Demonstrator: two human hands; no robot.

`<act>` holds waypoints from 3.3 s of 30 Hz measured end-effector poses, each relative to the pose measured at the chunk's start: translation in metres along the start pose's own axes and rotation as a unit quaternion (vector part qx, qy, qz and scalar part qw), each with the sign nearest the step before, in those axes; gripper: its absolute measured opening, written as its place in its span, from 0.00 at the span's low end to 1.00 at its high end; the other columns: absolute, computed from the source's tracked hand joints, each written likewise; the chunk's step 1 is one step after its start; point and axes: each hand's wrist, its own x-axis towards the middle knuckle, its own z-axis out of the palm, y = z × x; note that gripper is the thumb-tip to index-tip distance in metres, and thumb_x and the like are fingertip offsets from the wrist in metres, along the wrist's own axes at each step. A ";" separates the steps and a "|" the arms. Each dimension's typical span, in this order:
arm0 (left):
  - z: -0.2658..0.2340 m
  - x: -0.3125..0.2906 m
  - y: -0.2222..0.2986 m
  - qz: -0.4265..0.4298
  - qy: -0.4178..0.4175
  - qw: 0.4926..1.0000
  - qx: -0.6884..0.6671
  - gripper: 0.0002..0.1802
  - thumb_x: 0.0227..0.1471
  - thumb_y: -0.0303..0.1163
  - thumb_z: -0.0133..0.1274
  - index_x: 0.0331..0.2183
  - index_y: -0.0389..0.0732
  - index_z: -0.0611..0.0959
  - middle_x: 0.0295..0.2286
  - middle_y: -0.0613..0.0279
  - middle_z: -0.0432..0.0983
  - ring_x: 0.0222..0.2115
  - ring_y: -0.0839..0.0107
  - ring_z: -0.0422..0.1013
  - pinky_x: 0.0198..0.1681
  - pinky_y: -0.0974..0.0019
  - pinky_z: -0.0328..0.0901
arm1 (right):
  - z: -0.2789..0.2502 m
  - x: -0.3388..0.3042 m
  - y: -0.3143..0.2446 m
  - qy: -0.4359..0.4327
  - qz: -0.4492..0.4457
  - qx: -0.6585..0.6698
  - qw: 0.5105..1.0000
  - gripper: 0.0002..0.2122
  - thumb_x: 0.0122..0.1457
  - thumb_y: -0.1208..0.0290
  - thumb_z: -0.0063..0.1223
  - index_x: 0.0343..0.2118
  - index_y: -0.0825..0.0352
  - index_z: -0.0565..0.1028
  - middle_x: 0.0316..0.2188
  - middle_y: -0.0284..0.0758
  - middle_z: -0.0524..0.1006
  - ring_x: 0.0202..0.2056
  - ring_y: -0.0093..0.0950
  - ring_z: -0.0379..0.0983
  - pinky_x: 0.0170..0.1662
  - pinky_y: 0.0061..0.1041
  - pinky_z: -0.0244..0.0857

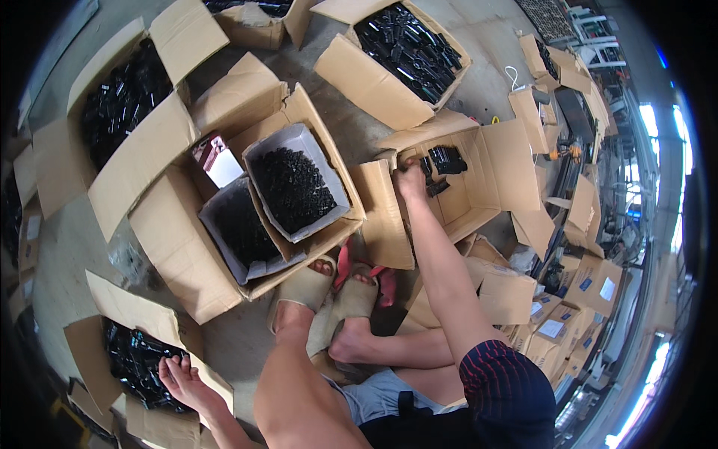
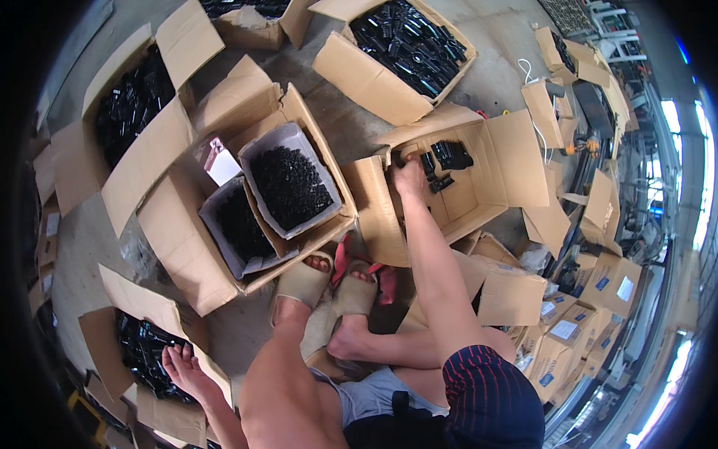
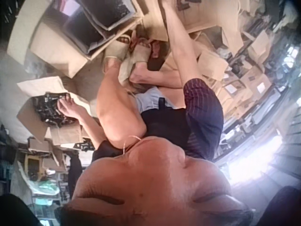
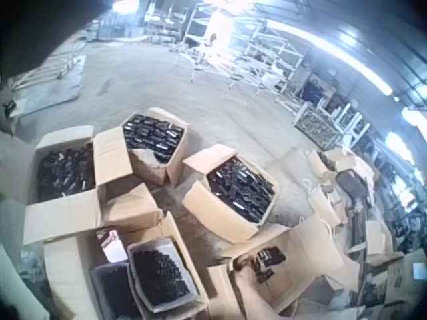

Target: The person assembles black plastic components by hand while sitting on the floor. They take individual pieces from various cardboard boxes, fit them together, and then place the completed assemblies into a separate box.

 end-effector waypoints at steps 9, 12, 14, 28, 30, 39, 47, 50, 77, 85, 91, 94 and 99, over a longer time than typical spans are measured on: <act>0.027 -0.017 0.004 0.005 -0.063 0.998 0.001 0.14 0.65 0.38 0.54 0.49 0.47 0.74 0.38 0.71 0.75 0.37 0.80 0.73 0.38 0.74 0.62 | -0.027 -0.034 -0.017 -0.118 0.022 0.099 0.988 0.24 0.50 0.52 0.66 0.43 0.69 0.82 0.41 0.49 0.82 0.46 0.38 0.80 0.50 0.33 0.69; 0.046 -0.027 0.009 0.011 -0.099 0.995 0.005 0.13 0.65 0.37 0.54 0.48 0.45 0.74 0.37 0.69 0.75 0.37 0.78 0.73 0.36 0.74 0.63 | -0.015 -0.038 0.001 -0.081 0.015 0.119 0.989 0.18 0.51 0.68 0.68 0.44 0.70 0.79 0.40 0.45 0.82 0.43 0.35 0.79 0.47 0.33 0.70; 0.067 -0.036 0.009 0.023 -0.140 0.990 0.001 0.11 0.65 0.33 0.53 0.46 0.41 0.74 0.37 0.65 0.75 0.34 0.77 0.73 0.32 0.76 0.64 | -0.008 -0.031 0.039 -0.084 0.055 0.193 0.976 0.16 0.51 0.72 0.68 0.42 0.68 0.78 0.38 0.41 0.81 0.41 0.32 0.77 0.46 0.31 0.69; 0.225 -0.091 0.041 0.466 -0.692 0.499 0.235 0.53 0.43 0.28 0.63 0.68 0.46 0.57 0.67 0.51 0.52 0.66 0.49 0.56 0.63 0.50 0.63 | -0.148 -0.260 -0.129 -0.432 -0.122 0.351 0.822 0.13 0.61 0.72 0.60 0.47 0.69 0.74 0.38 0.30 0.78 0.38 0.17 0.73 0.41 0.21 0.68; 0.207 -0.077 0.028 0.362 -0.701 0.575 0.218 0.47 0.49 0.30 0.61 0.67 0.45 0.59 0.64 0.51 0.58 0.57 0.47 0.67 0.53 0.54 0.73 | -0.132 -0.277 -0.140 -0.463 0.064 0.386 0.795 0.12 0.65 0.70 0.57 0.46 0.71 0.73 0.38 0.34 0.79 0.38 0.19 0.75 0.42 0.21 0.69; 0.142 -0.041 -0.019 -0.317 -0.520 0.788 -0.094 0.27 0.71 0.45 0.39 0.64 0.44 0.62 0.48 0.54 0.74 0.41 0.70 0.75 0.47 0.63 0.71 | -0.085 -0.304 -0.152 -0.421 -0.143 0.239 0.863 0.14 0.72 0.63 0.47 0.43 0.71 0.74 0.35 0.36 0.79 0.34 0.17 0.70 0.39 0.20 0.66; 0.136 -0.043 -0.003 -0.321 -0.562 0.737 -0.195 0.39 0.68 0.34 0.47 0.71 0.51 0.46 0.58 0.64 0.66 0.59 0.71 0.65 0.65 0.56 0.59 | -0.103 -0.307 -0.197 -0.531 -0.036 0.418 0.736 0.11 0.64 0.75 0.58 0.48 0.71 0.74 0.43 0.35 0.80 0.39 0.19 0.76 0.45 0.19 0.70; 0.138 -0.046 -0.006 -0.389 -0.559 0.697 -0.224 0.38 0.65 0.32 0.52 0.70 0.53 0.54 0.55 0.71 0.68 0.54 0.77 0.68 0.61 0.53 0.67 | -0.087 -0.317 -0.192 -0.443 -0.075 0.410 0.793 0.11 0.62 0.73 0.61 0.45 0.70 0.77 0.44 0.35 0.80 0.38 0.20 0.76 0.44 0.21 0.71; 0.141 -0.049 -0.017 -0.302 -0.584 0.747 -0.100 0.37 0.61 0.25 0.56 0.66 0.49 0.60 0.55 0.62 0.62 0.54 0.70 0.66 0.58 0.56 0.68 | -0.076 -0.296 -0.181 -0.368 -0.159 0.105 0.910 0.16 0.60 0.64 0.62 0.41 0.74 0.75 0.26 0.43 0.81 0.27 0.27 0.79 0.32 0.27 0.70; 0.143 -0.037 -0.012 -0.126 -0.592 0.794 -0.052 0.37 0.53 0.14 0.57 0.62 0.41 0.65 0.54 0.55 0.72 0.57 0.70 0.66 0.61 0.62 0.61 | -0.094 -0.286 -0.175 -0.499 -0.160 0.301 0.797 0.21 0.64 0.80 0.55 0.60 0.72 0.70 0.45 0.37 0.77 0.47 0.24 0.76 0.50 0.23 0.71; 0.141 -0.034 0.000 -0.168 -0.582 0.792 -0.076 0.39 0.51 0.15 0.62 0.62 0.40 0.67 0.53 0.55 0.74 0.55 0.68 0.70 0.59 0.64 0.66 | -0.094 -0.300 -0.181 -0.435 -0.153 0.376 0.804 0.26 0.60 0.83 0.59 0.62 0.70 0.68 0.51 0.42 0.77 0.51 0.26 0.75 0.54 0.24 0.72; 0.138 -0.036 0.007 -0.188 -0.580 0.789 -0.079 0.41 0.50 0.17 0.63 0.63 0.40 0.66 0.54 0.54 0.74 0.54 0.69 0.71 0.58 0.64 0.67 | -0.096 -0.298 -0.180 -0.467 -0.130 0.374 0.791 0.25 0.59 0.83 0.60 0.61 0.71 0.68 0.53 0.45 0.76 0.52 0.27 0.75 0.54 0.26 0.73; 0.140 -0.038 0.011 -0.073 -0.592 0.801 0.037 0.40 0.50 0.17 0.64 0.63 0.39 0.68 0.53 0.54 0.74 0.55 0.70 0.70 0.58 0.62 0.68 | -0.097 -0.298 -0.177 -0.463 -0.132 0.355 0.801 0.23 0.59 0.82 0.61 0.58 0.73 0.70 0.52 0.45 0.76 0.51 0.27 0.76 0.54 0.26 0.73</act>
